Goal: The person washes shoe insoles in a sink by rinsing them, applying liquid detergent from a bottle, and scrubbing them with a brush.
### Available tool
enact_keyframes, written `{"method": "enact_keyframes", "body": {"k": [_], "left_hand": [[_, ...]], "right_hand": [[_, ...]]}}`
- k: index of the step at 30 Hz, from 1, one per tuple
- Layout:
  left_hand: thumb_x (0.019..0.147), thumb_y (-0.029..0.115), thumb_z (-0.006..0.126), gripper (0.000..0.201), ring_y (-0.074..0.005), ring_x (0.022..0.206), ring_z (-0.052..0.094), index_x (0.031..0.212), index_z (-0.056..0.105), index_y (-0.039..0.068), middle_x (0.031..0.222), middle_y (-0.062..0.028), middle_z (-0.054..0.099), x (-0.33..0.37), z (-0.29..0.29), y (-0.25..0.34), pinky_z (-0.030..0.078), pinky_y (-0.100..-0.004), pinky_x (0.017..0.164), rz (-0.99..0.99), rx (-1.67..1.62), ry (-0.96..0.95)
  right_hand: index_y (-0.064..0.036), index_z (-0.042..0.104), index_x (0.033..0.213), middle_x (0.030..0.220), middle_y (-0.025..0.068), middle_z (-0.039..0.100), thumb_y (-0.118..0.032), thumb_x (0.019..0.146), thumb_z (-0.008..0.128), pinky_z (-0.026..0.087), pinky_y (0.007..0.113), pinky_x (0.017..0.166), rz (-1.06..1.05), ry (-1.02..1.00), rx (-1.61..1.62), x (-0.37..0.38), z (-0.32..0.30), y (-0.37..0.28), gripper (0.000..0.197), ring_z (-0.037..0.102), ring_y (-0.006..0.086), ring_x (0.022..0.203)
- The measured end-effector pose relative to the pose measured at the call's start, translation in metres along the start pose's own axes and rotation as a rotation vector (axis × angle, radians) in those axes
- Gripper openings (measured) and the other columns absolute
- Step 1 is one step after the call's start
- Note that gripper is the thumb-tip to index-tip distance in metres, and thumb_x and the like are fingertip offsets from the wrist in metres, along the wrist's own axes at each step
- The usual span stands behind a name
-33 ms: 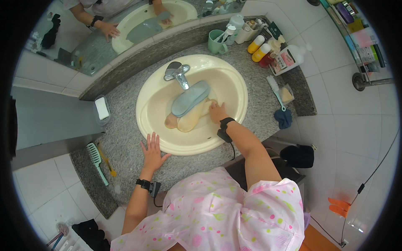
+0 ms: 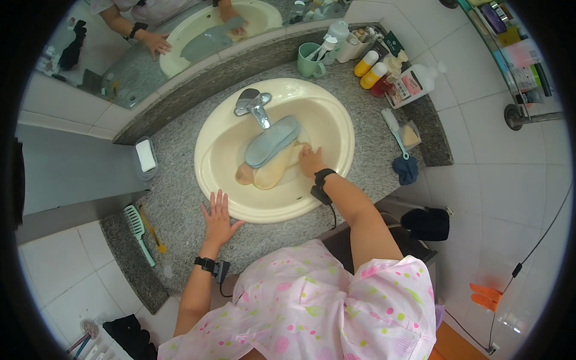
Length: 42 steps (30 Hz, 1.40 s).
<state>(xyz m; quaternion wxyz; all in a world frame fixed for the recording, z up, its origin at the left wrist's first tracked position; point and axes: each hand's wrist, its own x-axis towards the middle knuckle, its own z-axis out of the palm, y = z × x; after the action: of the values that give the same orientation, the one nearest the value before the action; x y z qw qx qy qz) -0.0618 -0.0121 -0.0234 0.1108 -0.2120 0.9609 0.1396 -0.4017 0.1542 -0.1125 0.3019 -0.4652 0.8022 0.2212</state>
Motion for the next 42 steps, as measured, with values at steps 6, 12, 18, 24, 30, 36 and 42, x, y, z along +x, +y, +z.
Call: {"method": "enact_keyframes", "body": {"k": [6, 12, 18, 24, 30, 36, 42], "left_hand": [[0.079, 0.066, 0.056, 0.104, -0.0359, 0.145, 0.005, 0.148, 0.018, -0.001, 0.157, -0.0156, 0.012, 0.0, 0.0, 0.0, 0.004, -0.0687, 0.108, -0.004, -0.003, -0.01], [0.079, 0.065, 0.056, 0.103, -0.0358, 0.146, 0.004, 0.148, 0.017, -0.001, 0.157, -0.0154, 0.011, -0.001, 0.001, -0.002, 0.004, -0.0693, 0.107, 0.004, -0.002, 0.005], [0.079, 0.066, 0.055, 0.103, -0.0346, 0.146, 0.005, 0.148, 0.017, -0.001, 0.158, -0.0145, 0.011, 0.0, -0.002, 0.0, 0.003, -0.0695, 0.107, -0.009, -0.006, -0.026], [0.079, 0.066, 0.055, 0.103, -0.0342, 0.146, 0.005, 0.148, 0.018, -0.001, 0.157, -0.0143, 0.011, -0.001, 0.0, -0.001, 0.004, -0.069, 0.108, -0.004, 0.006, -0.009], [0.079, 0.068, 0.053, 0.104, -0.0329, 0.146, 0.004, 0.149, 0.017, 0.0, 0.158, -0.013, 0.009, 0.0, 0.003, -0.002, 0.001, -0.0685, 0.108, -0.009, 0.014, -0.013], [0.079, 0.069, 0.052, 0.104, -0.0332, 0.146, 0.003, 0.148, 0.017, 0.0, 0.158, -0.0134, 0.009, 0.0, 0.004, -0.002, 0.0, -0.0686, 0.108, 0.001, 0.013, 0.001], [0.08, 0.069, 0.052, 0.103, -0.0335, 0.146, 0.004, 0.148, 0.018, 0.0, 0.158, -0.0138, 0.01, 0.0, 0.002, -0.002, 0.001, -0.0689, 0.108, -0.002, 0.003, 0.004]], "right_hand": [[-0.0012, 0.031, 0.142, 0.153, 0.0182, 0.021, -0.008, 0.083, 0.053, 0.025, 0.06, 0.109, 0.029, 0.026, 0.059, 0.002, 0.003, -0.002, 0.064, 0.029, 0.0299, 0.14], [0.0004, 0.032, 0.143, 0.152, 0.02, 0.023, -0.017, 0.088, 0.051, 0.026, 0.062, 0.105, 0.002, 0.061, 0.011, 0.004, 0.006, -0.004, 0.061, 0.033, 0.0313, 0.137], [0.0014, 0.026, 0.146, 0.155, 0.0212, 0.014, -0.012, 0.086, 0.051, 0.026, 0.059, 0.108, 0.02, -0.055, 0.002, 0.0, -0.005, -0.008, 0.066, 0.026, 0.0332, 0.141], [0.0021, 0.024, 0.146, 0.156, 0.0214, 0.013, -0.015, 0.087, 0.054, 0.026, 0.06, 0.107, 0.019, -0.031, -0.051, 0.006, 0.005, -0.008, 0.068, 0.025, 0.0341, 0.141], [0.0013, 0.025, 0.146, 0.156, 0.0201, 0.015, -0.016, 0.089, 0.051, 0.027, 0.06, 0.106, 0.024, -0.009, -0.018, 0.005, 0.004, -0.009, 0.066, 0.028, 0.0339, 0.14], [0.0008, 0.027, 0.145, 0.156, 0.0195, 0.015, -0.016, 0.087, 0.054, 0.027, 0.059, 0.107, 0.046, 0.018, 0.016, 0.008, 0.007, -0.01, 0.066, 0.025, 0.0326, 0.142], [0.0006, 0.027, 0.145, 0.156, 0.0189, 0.015, -0.017, 0.087, 0.054, 0.027, 0.058, 0.107, 0.043, -0.01, 0.014, 0.004, 0.001, -0.011, 0.067, 0.023, 0.0325, 0.142]]}}
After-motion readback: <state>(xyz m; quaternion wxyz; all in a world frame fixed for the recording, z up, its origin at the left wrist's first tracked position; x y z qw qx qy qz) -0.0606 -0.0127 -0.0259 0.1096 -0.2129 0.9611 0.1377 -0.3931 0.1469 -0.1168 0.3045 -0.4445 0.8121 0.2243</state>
